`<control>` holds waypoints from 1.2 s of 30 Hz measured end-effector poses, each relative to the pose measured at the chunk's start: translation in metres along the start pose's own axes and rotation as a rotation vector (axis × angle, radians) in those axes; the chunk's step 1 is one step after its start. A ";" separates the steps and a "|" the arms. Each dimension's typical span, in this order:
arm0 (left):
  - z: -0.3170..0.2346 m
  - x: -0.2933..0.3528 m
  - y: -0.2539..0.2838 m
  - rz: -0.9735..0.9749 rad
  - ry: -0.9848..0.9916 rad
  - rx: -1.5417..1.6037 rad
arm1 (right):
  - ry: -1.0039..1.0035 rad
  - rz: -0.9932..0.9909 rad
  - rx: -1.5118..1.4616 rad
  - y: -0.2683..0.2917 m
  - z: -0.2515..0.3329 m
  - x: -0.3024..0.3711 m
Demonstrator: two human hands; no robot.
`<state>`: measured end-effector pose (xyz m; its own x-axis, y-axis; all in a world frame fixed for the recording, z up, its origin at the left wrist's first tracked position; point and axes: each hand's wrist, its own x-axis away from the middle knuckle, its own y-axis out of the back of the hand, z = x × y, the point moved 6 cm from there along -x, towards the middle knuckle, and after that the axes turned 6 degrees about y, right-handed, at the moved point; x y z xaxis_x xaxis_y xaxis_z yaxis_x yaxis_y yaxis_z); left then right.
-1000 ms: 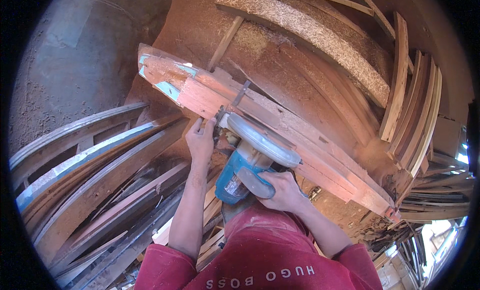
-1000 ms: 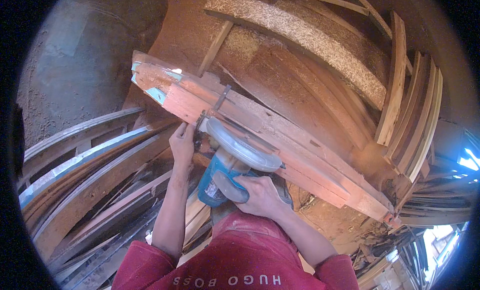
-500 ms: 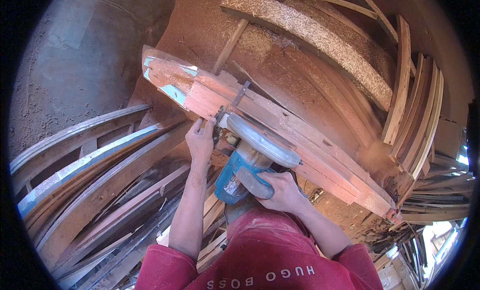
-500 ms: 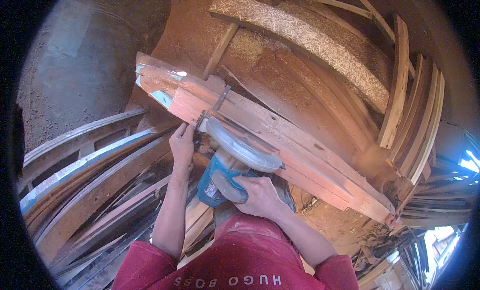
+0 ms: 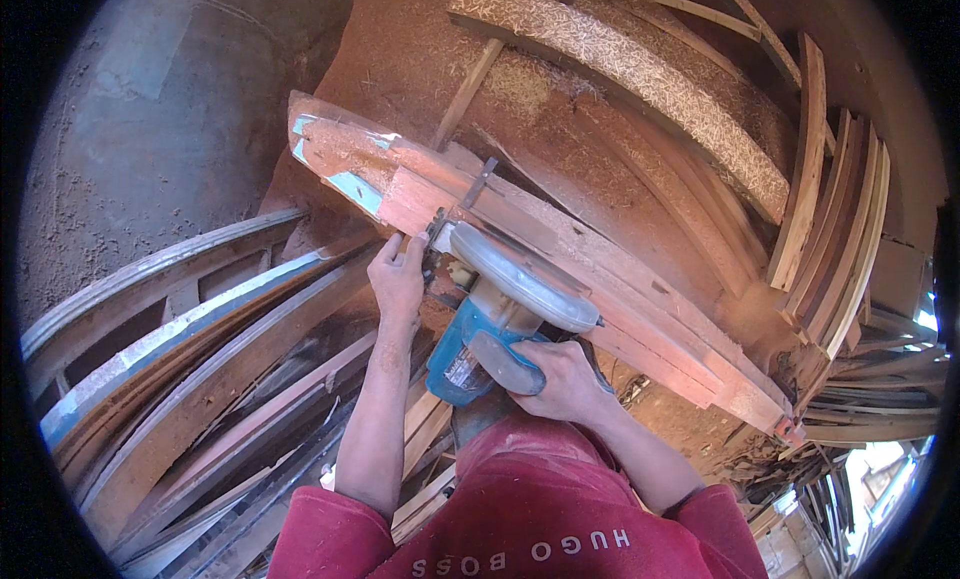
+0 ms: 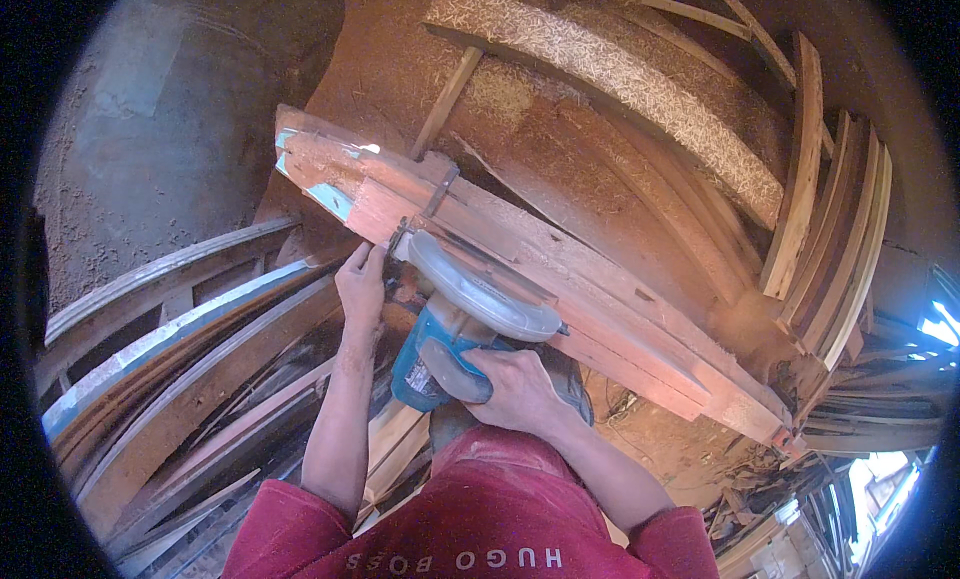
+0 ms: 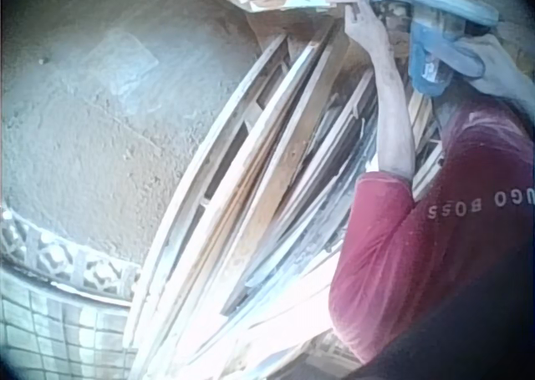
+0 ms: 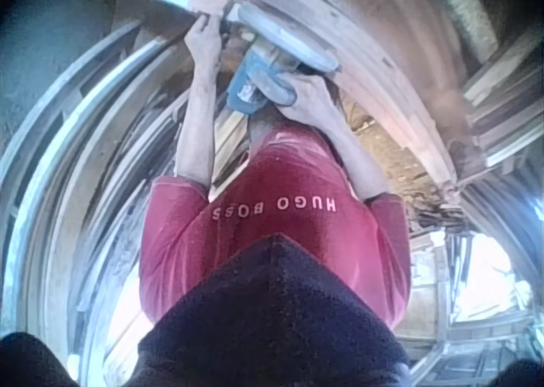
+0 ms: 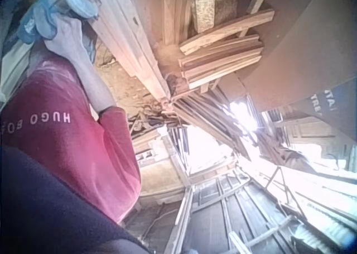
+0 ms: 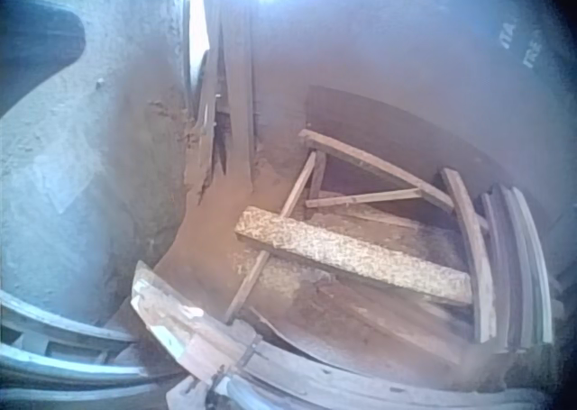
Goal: The person uses a circular saw to cut a piece of wood, then uses a power planer to smooth the surface of the wood.
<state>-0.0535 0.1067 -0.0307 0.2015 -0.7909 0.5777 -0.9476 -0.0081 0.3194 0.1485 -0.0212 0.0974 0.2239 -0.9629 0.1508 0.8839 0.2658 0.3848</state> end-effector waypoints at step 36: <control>-0.022 -0.038 0.033 -0.002 0.016 0.030 | 0.003 -0.014 -0.001 -0.021 0.013 -0.049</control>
<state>-0.0866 0.1504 -0.0257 0.2072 -0.7808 0.5894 -0.9541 -0.0283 0.2980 0.1142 0.0213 0.0936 0.2132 -0.9666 0.1424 0.8871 0.2526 0.3863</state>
